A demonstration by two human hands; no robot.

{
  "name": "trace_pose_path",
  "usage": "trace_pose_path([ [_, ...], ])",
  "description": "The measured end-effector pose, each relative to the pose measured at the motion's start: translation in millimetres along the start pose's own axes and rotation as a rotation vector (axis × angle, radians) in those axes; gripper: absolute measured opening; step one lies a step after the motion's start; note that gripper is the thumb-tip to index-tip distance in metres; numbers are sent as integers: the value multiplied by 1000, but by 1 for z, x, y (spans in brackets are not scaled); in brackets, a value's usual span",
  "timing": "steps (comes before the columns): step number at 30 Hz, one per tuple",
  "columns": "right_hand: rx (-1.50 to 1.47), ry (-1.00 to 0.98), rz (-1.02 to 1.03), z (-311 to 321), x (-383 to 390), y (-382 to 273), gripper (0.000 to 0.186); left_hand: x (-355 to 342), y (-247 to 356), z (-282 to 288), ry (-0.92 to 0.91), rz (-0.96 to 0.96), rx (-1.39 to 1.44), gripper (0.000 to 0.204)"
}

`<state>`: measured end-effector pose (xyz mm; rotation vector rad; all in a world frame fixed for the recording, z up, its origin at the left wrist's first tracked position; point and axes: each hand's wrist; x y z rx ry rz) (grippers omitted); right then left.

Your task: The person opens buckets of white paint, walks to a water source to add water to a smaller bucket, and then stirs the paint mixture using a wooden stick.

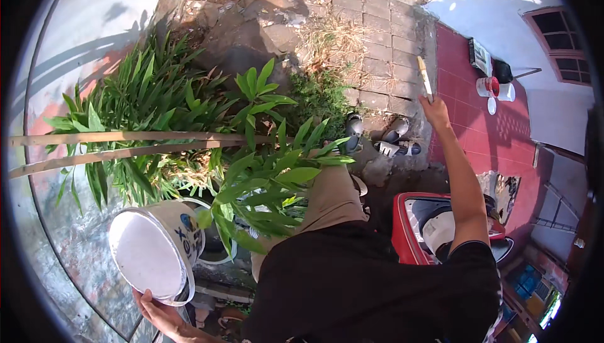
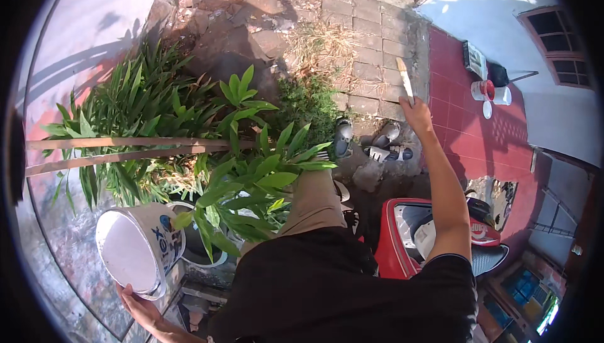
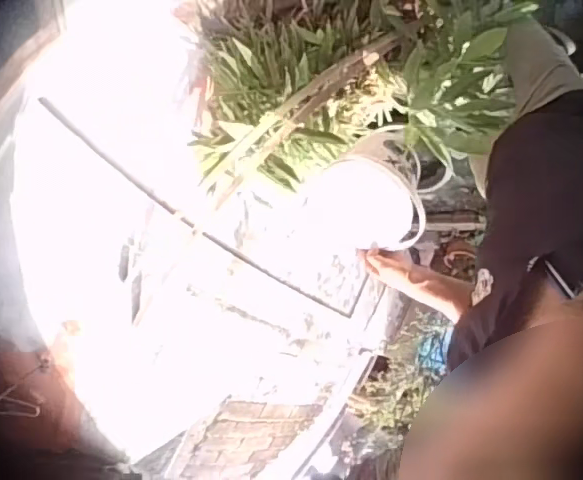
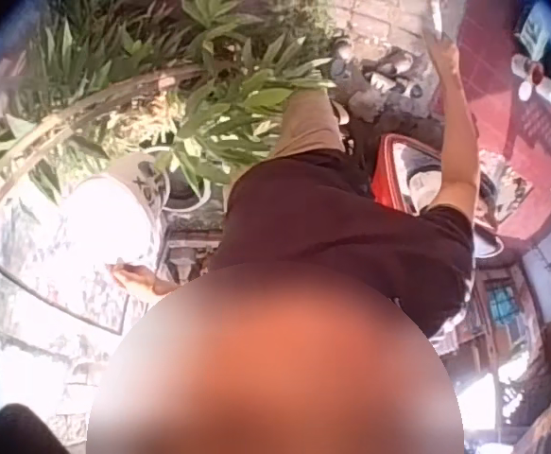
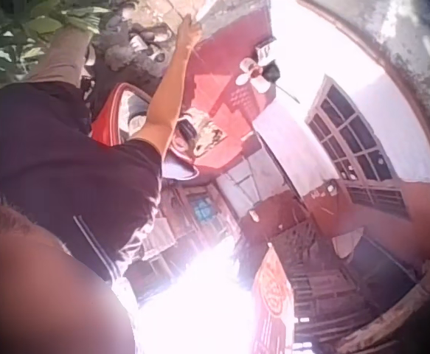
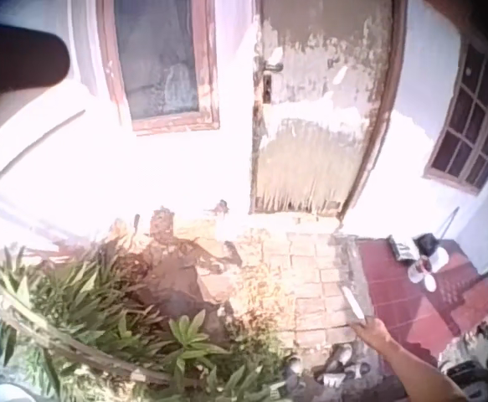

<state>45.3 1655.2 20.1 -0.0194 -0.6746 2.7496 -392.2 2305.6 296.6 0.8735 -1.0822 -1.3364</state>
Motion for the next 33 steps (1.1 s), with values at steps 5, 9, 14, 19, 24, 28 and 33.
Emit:
trace_pose_path([
  [5,175,-70,-279,27,23,180,51,-27,24,-55,-321,-28,-97,46],
  [9,158,-60,-445,49,104,275,47,-2,30,-183,-396,2,-39,48],
  [14,60,-59,-748,92,185,311,53,116,69,-356,-667,9,-52,46],
  [19,61,2,-760,105,230,314,50,176,77,-445,-856,-64,9,48],
  [24,57,60,-845,95,277,346,48,239,87,-515,-993,-63,77,46],
  [28,-90,30,-962,105,251,324,41,281,92,-551,-1004,-130,17,42],
  [33,-154,118,-1048,124,210,332,49,325,65,-618,-1104,-213,-15,49],
])
Point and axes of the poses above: each hand's wrist, its own x-axis away from the middle knuckle, its own z-axis out of the back of the hand, y = z × x, and after that the axes turned 12 degrees about y, right-handed
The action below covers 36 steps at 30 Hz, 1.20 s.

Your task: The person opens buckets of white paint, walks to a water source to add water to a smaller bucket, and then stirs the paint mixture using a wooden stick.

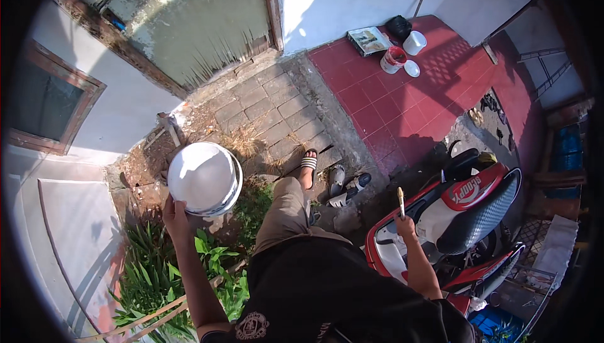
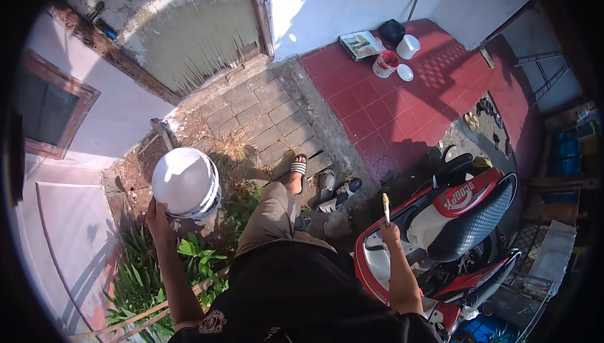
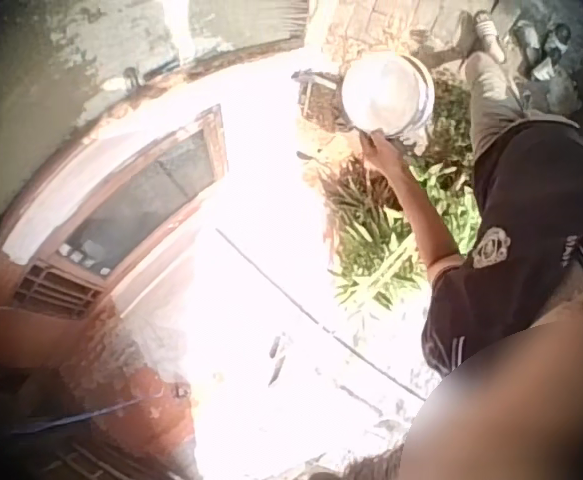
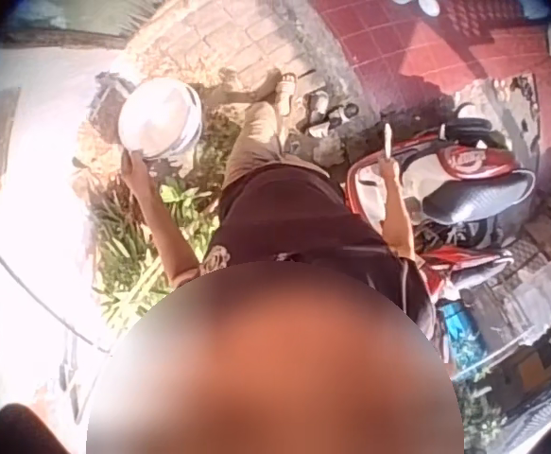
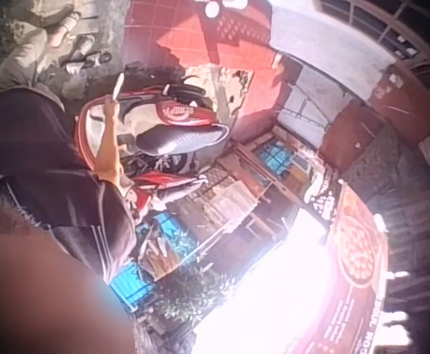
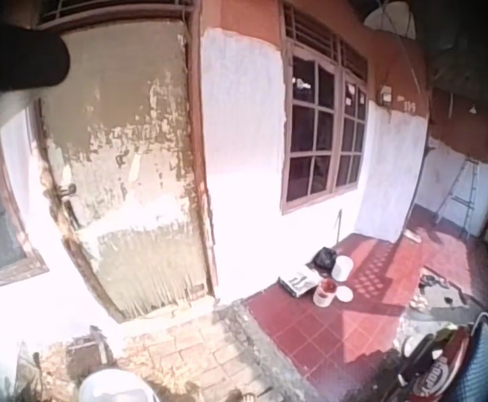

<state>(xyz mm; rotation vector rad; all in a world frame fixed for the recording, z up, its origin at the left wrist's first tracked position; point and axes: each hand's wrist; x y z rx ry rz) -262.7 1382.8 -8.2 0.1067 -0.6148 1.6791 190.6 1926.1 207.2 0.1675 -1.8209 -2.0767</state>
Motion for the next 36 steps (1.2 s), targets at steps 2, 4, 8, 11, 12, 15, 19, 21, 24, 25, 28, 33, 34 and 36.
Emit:
trace_pose_path([
  [2,-7,6,-14,13,-22,-28,50,-17,-13,-35,-38,88,-97,49],
  [4,-5,19,-35,23,-50,-43,50,-22,-13,-91,-69,147,-74,49],
  [8,28,-62,-127,50,-111,-88,51,-38,-16,-180,-60,173,-274,52],
  [11,49,-120,-152,92,-150,-146,51,-62,-41,-235,-93,98,-298,54],
  [12,46,-49,-82,98,-163,-145,50,-63,-32,-266,-112,105,-301,54],
  [15,-96,-3,-96,122,-178,-160,47,-69,-19,-340,-122,64,-213,54],
  [19,-380,19,-275,153,-192,-150,42,-58,28,-453,-306,75,-219,54],
  [21,-471,36,-303,166,-204,-136,41,-49,40,-508,-327,18,-233,53],
  [24,-761,88,-430,191,-237,-106,34,-29,53,-589,-363,-16,-172,51],
  [25,-795,128,-465,198,-253,-96,30,-15,68,-621,-404,3,-198,51],
  [28,-786,227,-542,232,-312,-71,31,18,75,-706,-497,4,-216,51],
  [33,-965,390,-259,318,-469,-69,43,69,60,-836,-486,-6,-209,48],
  [34,-962,522,-217,343,-495,-81,42,81,62,-850,-480,9,-258,48],
  [36,-1004,697,-155,385,-548,-91,39,114,75,-894,-475,125,-159,49],
])
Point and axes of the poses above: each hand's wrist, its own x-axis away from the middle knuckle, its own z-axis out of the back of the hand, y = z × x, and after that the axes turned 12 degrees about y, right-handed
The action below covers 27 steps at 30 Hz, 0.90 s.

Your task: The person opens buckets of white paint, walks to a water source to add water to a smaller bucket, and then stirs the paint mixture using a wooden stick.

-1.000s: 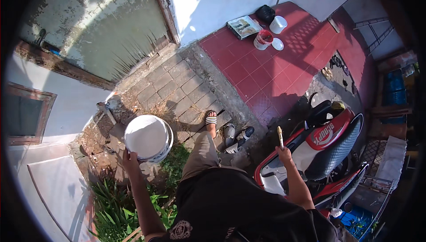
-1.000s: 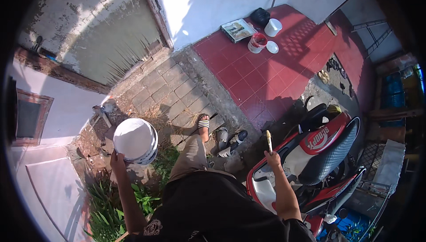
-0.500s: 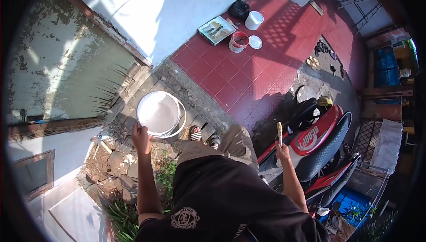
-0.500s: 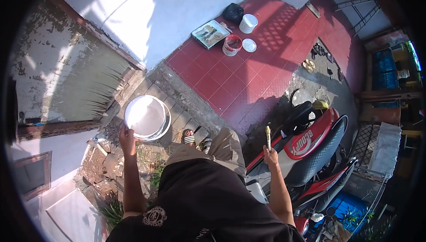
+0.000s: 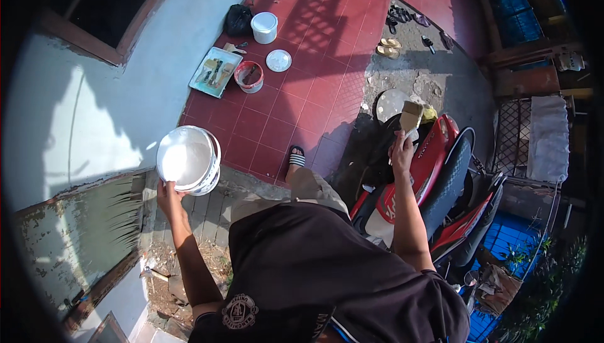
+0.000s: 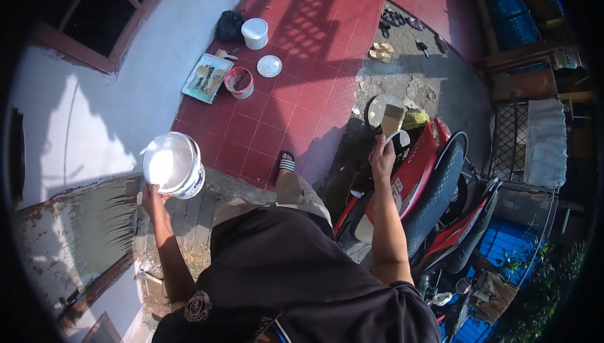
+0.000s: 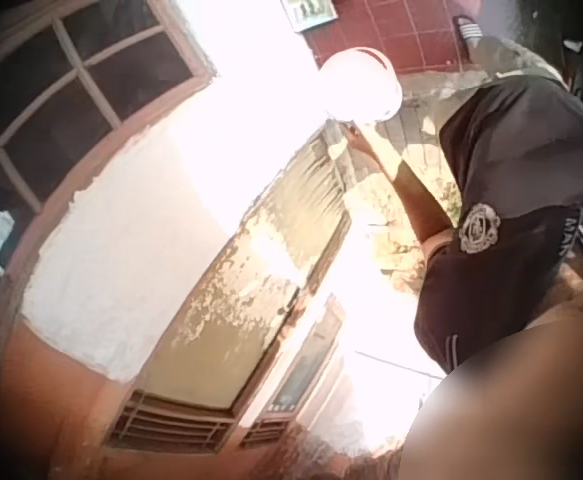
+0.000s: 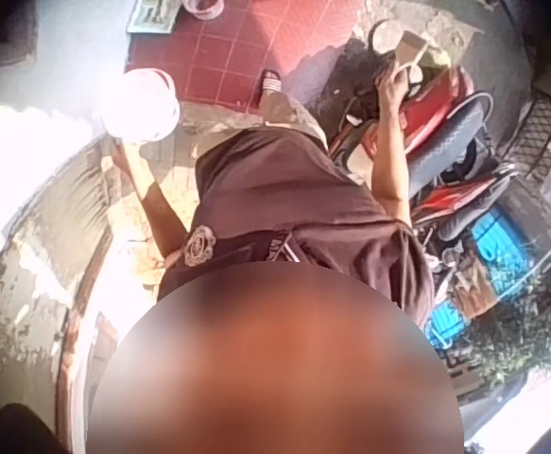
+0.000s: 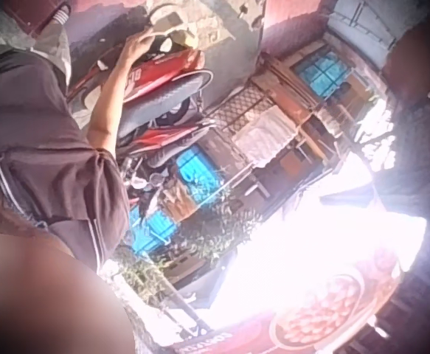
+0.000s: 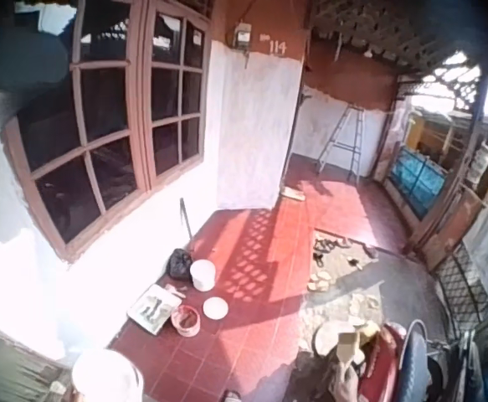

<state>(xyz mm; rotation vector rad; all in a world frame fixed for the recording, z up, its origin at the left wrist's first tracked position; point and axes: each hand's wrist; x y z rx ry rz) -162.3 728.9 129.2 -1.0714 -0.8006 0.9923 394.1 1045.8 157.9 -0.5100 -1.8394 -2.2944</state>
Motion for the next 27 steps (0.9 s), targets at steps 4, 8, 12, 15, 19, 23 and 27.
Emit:
trace_pose_path([
  [4,164,-127,-823,65,-147,121,34,10,28,-128,-155,12,-28,52],
  [8,698,-184,-447,76,-193,172,33,22,34,-221,-151,-15,23,41],
  [12,361,-11,-606,46,-239,141,37,19,40,-312,-212,23,-41,46],
  [15,414,-80,-663,8,-286,103,37,7,30,-381,-167,-27,-88,48],
  [19,375,-25,-554,-7,-366,103,43,-10,25,-493,-174,10,-119,49],
  [23,122,234,-860,-29,-456,69,42,-22,27,-585,-190,-41,-27,47],
  [27,-95,349,-883,-46,-545,39,40,-35,35,-671,-141,-56,-90,44],
])
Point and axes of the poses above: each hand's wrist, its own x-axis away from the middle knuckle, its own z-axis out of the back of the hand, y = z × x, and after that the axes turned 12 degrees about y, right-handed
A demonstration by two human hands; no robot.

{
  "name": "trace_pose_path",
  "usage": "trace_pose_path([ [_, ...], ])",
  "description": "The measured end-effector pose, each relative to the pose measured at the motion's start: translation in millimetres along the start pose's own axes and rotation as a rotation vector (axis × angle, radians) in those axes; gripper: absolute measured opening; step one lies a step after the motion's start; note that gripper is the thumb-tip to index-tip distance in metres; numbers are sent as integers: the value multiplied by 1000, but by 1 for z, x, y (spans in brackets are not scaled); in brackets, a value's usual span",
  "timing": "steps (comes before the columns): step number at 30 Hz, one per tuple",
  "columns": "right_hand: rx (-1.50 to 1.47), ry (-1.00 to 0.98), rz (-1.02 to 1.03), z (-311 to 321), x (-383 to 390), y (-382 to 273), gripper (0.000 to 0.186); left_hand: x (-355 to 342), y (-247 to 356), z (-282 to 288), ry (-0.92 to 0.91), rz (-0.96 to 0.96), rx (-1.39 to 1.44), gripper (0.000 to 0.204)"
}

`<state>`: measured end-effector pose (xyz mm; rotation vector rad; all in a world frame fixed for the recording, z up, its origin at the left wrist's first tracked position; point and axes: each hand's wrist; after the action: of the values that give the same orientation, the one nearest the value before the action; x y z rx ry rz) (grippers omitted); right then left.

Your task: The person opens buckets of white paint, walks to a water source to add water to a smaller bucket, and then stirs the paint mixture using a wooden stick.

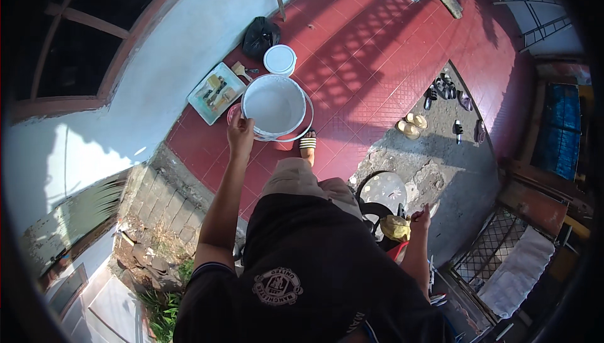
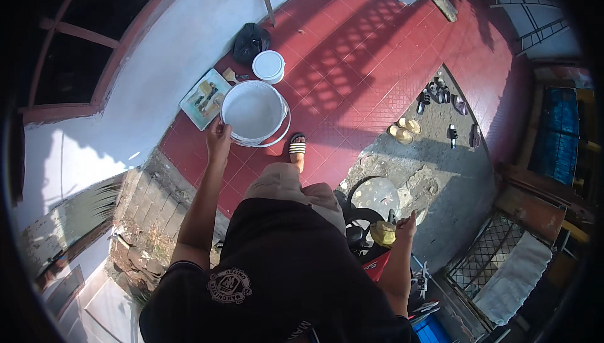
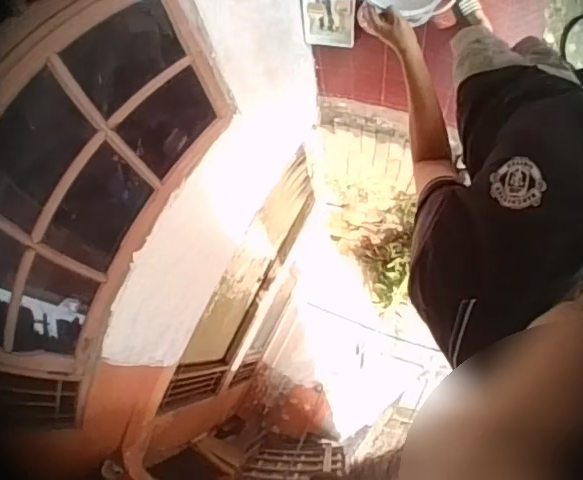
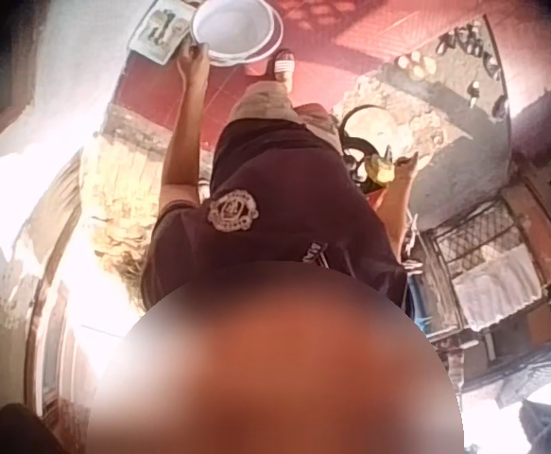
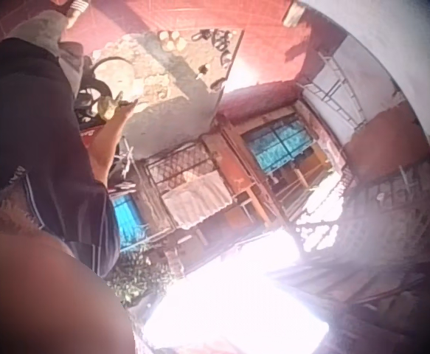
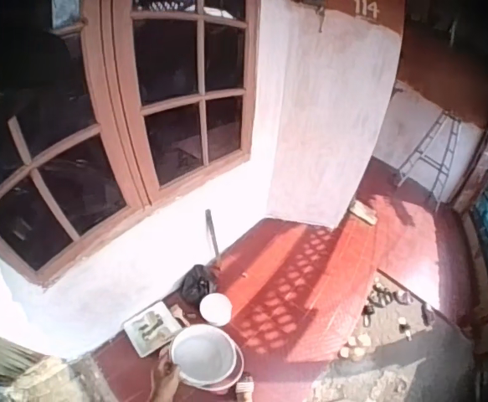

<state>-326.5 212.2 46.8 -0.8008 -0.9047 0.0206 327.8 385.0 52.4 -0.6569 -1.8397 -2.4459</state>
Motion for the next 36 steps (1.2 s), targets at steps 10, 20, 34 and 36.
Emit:
trace_pose_path([
  [10,439,-459,532,-239,22,-130,36,-41,24,-180,92,-123,115,50],
  [20,847,-1054,707,-527,55,-182,36,-72,-7,-334,357,-4,-188,58],
  [34,1119,-1214,782,-700,-7,-133,30,-160,-152,-474,527,110,36,57],
  [36,1099,-1248,778,-719,-14,-111,28,-176,-170,-479,563,87,26,59],
])
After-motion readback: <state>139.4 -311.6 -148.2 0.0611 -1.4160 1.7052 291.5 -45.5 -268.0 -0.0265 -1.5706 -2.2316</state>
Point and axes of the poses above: each hand's wrist, its own x-axis away from the middle knuckle, its own z-axis out of the back of the hand, y = z × x, and after that the axes turned 12 degrees about y, right-handed
